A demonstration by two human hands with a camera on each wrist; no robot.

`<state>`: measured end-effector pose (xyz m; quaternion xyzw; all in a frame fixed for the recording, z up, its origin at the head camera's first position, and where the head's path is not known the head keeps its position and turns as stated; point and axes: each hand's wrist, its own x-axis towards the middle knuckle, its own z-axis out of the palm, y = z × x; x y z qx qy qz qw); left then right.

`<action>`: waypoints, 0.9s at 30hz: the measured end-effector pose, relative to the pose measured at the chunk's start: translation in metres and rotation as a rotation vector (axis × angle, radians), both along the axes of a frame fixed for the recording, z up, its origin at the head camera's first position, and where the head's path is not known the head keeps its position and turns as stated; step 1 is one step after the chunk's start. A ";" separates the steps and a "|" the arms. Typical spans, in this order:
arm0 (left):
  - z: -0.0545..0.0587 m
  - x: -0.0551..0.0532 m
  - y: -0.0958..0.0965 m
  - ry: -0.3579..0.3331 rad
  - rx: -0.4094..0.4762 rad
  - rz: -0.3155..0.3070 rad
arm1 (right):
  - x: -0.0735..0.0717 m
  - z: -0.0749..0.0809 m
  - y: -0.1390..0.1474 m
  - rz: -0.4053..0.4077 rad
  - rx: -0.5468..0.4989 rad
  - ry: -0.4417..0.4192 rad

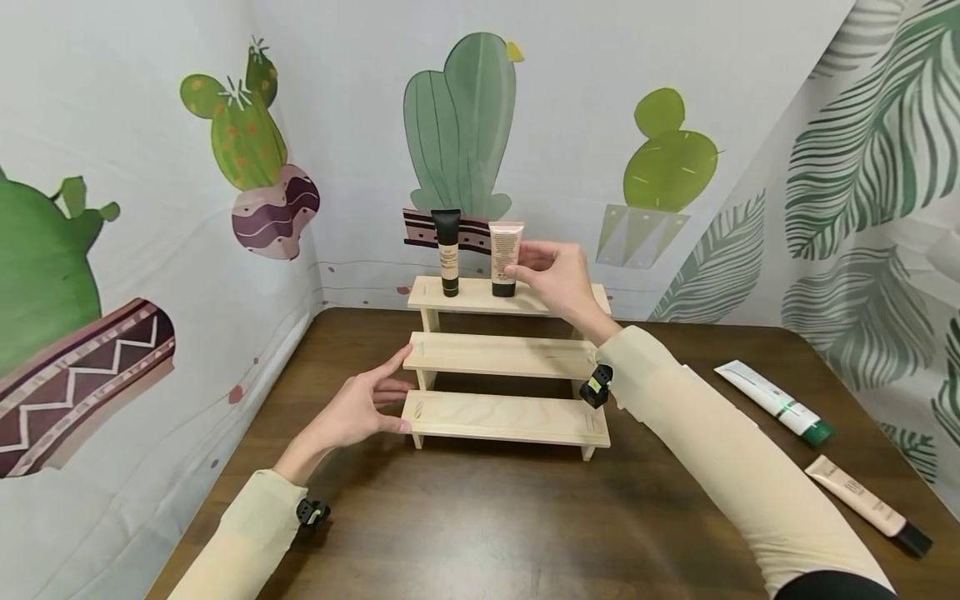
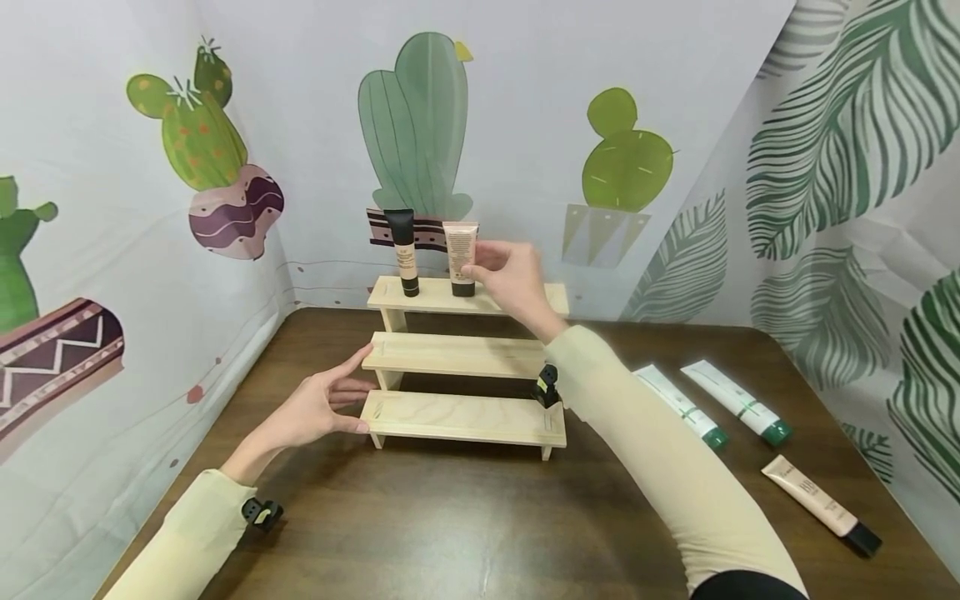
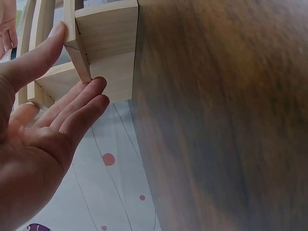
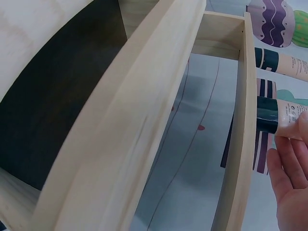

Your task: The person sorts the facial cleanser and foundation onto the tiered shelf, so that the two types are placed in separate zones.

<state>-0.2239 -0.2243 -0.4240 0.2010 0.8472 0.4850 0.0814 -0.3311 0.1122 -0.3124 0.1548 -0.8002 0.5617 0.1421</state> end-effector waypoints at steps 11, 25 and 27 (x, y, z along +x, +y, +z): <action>0.002 0.000 0.000 -0.003 -0.011 0.014 | 0.002 0.004 0.000 0.005 0.024 -0.012; -0.001 0.000 0.001 -0.009 -0.001 0.015 | 0.005 0.000 0.004 0.052 0.010 -0.007; -0.002 0.000 0.000 -0.007 -0.004 0.012 | 0.007 -0.002 0.007 0.066 0.004 -0.010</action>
